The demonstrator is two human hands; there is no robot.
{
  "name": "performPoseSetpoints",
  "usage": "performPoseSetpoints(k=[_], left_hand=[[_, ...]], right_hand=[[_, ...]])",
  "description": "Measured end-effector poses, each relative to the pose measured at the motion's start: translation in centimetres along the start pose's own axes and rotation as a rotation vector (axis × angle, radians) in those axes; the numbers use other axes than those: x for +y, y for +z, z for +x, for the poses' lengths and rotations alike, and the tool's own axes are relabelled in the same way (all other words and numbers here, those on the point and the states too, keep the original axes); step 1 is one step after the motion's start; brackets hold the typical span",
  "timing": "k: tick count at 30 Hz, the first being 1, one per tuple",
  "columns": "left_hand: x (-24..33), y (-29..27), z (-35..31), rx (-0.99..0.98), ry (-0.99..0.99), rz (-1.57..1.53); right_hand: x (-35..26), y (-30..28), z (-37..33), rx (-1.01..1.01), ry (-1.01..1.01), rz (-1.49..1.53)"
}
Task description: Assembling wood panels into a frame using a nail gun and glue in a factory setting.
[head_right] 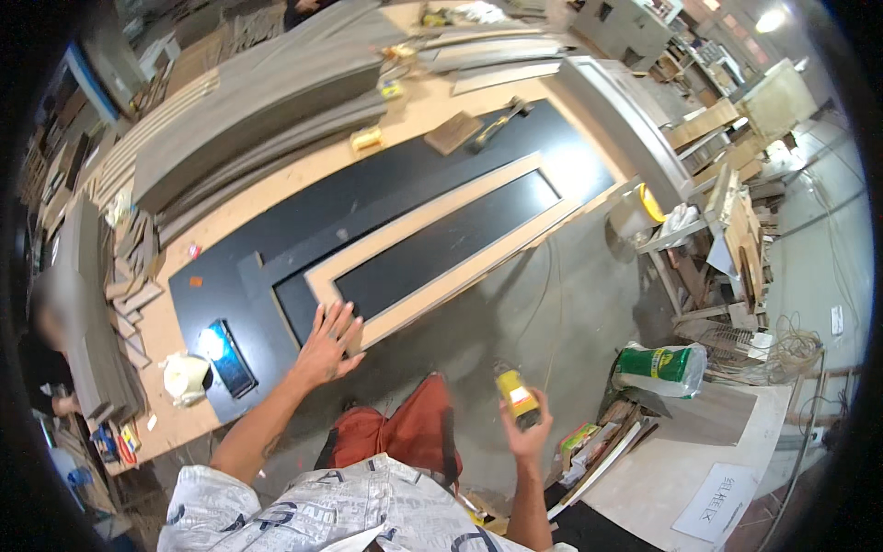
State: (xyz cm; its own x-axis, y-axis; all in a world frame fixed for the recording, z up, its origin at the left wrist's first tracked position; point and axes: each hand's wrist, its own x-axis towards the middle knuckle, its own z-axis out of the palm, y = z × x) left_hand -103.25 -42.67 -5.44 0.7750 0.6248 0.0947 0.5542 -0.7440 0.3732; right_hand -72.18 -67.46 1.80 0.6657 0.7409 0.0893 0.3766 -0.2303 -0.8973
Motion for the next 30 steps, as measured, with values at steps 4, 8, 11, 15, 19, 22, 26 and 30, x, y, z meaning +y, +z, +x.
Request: performPoseSetpoints(k=[4, 8, 11, 15, 19, 22, 26, 30], left_hand=[[2.1, -0.3, -0.4, -0.004, -0.170, 0.038], [7.5, 1.4, -1.0, 0.225, -0.702, -0.003], [9.5, 3.3, 0.2, 0.614, -1.390, -0.396], [10.9, 5.1, 2.4, 1.438, -1.478, -1.405], [10.9, 6.2, 5.1, 1.460, -1.660, -1.229], [11.2, 6.2, 5.0, 1.560, -1.663, -1.301], [14.4, 7.5, 4.1, 1.789, -1.516, -1.462], [13.2, 8.3, 6.0, 1.860, -1.401, -1.487]], right_hand=[[-3.9, -3.9, 13.4, 0.033, 0.354, -0.038], [-0.7, -8.0, 31.4, -0.231, 0.169, -0.033], [3.4, -8.0, 44.8, -0.258, 0.020, -0.415], [6.8, -2.9, 59.5, -0.436, -0.258, -0.689], [12.5, 2.2, 69.3, -0.468, -0.385, -0.759], [16.7, 3.9, 72.9, -0.323, -0.477, -0.788], [8.1, 6.5, 62.6, -0.222, -0.539, -1.075], [14.4, 6.0, 58.3, -0.306, -0.723, -0.726]])
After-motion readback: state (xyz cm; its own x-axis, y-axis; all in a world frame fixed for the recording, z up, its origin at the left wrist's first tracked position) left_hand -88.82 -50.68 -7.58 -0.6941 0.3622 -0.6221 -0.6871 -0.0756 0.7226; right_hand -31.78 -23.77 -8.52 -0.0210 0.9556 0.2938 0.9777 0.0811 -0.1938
